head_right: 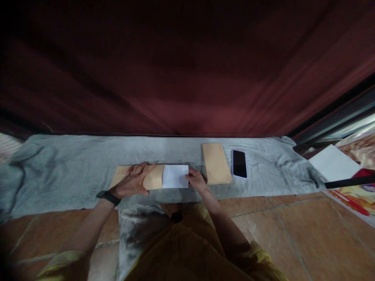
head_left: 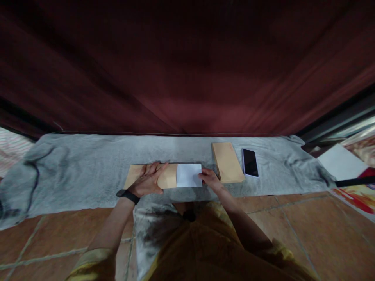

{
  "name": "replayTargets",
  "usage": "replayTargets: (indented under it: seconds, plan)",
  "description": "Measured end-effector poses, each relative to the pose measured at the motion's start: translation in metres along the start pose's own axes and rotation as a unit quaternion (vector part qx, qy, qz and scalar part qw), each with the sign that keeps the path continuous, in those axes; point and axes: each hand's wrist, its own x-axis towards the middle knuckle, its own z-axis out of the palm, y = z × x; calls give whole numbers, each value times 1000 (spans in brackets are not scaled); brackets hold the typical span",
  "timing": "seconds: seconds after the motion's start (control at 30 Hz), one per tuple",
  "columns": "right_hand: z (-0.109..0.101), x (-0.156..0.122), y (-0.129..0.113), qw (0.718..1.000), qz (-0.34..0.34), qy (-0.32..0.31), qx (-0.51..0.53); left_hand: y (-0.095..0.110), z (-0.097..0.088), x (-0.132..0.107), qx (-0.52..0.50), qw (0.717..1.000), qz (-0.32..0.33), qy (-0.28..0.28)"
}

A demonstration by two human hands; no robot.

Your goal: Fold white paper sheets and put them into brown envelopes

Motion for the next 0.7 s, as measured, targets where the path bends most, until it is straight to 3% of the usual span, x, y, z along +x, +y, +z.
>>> replayTargets:
  seconds: [0.17,0.5,0.7]
  plan:
    - [-7,5,-5,1000,-15,-10,-19,-1,-1,0,-10,1000,-4,-3]
    - [19,3,-1,1000,-4,-7,0,-3,7,3,-10,1000,8,-9]
    - [16,0,2,1000,17,7,18,-5,9,2,-15,1000,15,-10]
